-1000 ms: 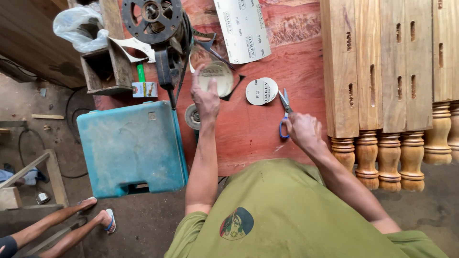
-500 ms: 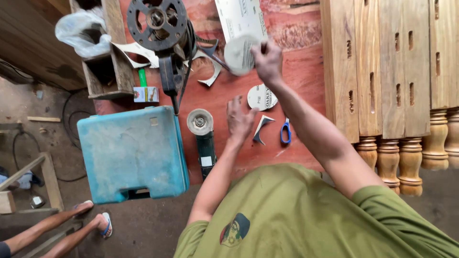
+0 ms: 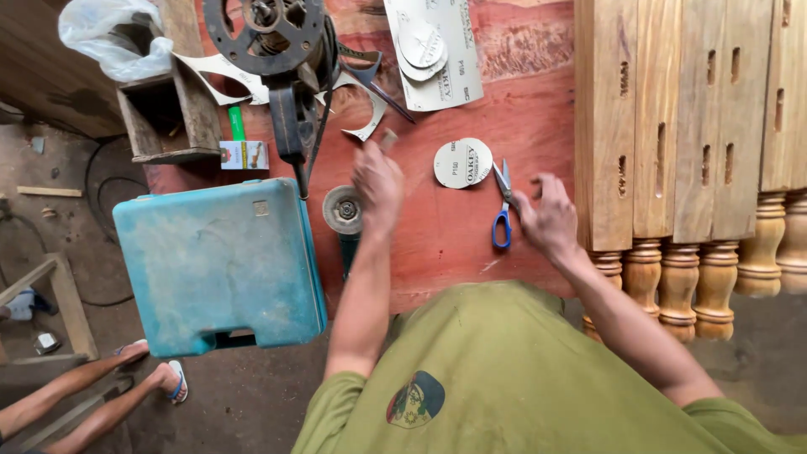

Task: The person uses blue-handled scissors to cut circular sandpaper discs from a larger sheet. They trim the edges of the discs and place the cut pieces on the workbench.

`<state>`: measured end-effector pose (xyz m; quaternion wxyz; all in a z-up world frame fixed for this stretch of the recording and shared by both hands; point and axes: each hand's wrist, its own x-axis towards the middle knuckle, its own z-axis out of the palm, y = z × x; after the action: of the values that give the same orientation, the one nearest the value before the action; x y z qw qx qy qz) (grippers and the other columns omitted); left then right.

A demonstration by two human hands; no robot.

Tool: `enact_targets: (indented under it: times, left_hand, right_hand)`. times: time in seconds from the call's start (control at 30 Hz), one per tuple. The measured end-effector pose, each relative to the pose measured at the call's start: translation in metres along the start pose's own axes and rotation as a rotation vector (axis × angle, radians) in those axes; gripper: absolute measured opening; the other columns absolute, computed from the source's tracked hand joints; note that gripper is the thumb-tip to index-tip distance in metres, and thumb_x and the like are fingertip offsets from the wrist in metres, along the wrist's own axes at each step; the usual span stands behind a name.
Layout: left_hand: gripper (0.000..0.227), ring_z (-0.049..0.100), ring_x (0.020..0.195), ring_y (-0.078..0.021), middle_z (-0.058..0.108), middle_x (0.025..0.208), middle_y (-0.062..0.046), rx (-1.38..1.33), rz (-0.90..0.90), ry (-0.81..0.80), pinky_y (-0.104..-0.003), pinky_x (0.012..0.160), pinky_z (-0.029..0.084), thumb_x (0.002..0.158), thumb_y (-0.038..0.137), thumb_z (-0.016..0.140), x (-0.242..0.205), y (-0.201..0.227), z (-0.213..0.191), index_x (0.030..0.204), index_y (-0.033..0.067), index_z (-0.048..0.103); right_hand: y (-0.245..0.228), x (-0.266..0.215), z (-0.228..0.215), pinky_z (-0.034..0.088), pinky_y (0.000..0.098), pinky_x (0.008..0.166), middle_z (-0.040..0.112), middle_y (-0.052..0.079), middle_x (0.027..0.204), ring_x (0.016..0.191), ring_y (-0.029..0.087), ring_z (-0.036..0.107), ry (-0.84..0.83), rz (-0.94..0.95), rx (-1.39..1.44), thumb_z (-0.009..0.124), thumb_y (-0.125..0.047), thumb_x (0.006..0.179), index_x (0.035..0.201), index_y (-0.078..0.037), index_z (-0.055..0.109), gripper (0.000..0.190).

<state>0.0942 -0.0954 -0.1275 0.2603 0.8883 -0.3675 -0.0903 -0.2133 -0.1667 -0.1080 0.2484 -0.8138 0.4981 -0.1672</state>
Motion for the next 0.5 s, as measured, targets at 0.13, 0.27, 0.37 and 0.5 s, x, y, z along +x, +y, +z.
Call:
enact_targets:
  times: [0.13,0.27,0.37,0.5]
  left_hand:
    - [0.101,0.062,0.112,-0.0438,0.05,0.125,-0.03,0.228,-0.071,0.141,-0.047,0.096,0.055,0.071,0.027,0.095,0.04,0.018,0.013,0.145,-0.0055,0.035]
    - [0.07,0.061,0.106,-0.044,0.053,0.115,-0.025,0.032,0.104,0.018,-0.049,0.092,0.055,0.079,0.019,0.083,-0.002,0.044,0.061,0.133,-0.0063,0.047]
    - [0.08,0.061,0.107,-0.0467,0.057,0.112,-0.026,-0.062,0.069,-0.144,-0.052,0.094,0.053,0.071,0.017,0.091,-0.028,0.042,0.081,0.135,-0.0055,0.047]
    - [0.028,0.066,0.095,-0.0424,0.063,0.095,-0.017,-0.412,0.007,-0.205,-0.05,0.089,0.052,0.083,0.01,0.074,-0.031,0.026,0.094,0.107,0.0034,0.063]
  right_hand:
    - [0.034,-0.053,0.02,0.056,0.0541,0.073,0.054,0.016,0.091,0.084,0.044,0.065,-0.003,-0.048,-0.172,0.072,-0.044,0.093,0.129,-0.005,0.056,0.056]
    - [0.024,-0.061,0.028,0.055,0.0544,0.077,0.057,0.02,0.094,0.087,0.046,0.064,0.022,-0.061,-0.253,0.072,-0.048,0.089,0.136,-0.002,0.056,0.068]
    - [0.023,-0.059,0.037,0.056,0.0518,0.078,0.058,0.021,0.094,0.087,0.043,0.065,-0.006,-0.052,-0.305,0.071,-0.05,0.088,0.144,0.0,0.051,0.077]
    - [0.034,-0.051,0.047,0.057,0.0558,0.077,0.06,0.023,0.094,0.086,0.046,0.067,-0.126,0.04,-0.238,0.069,-0.03,0.087,0.146,0.002,0.046,0.071]
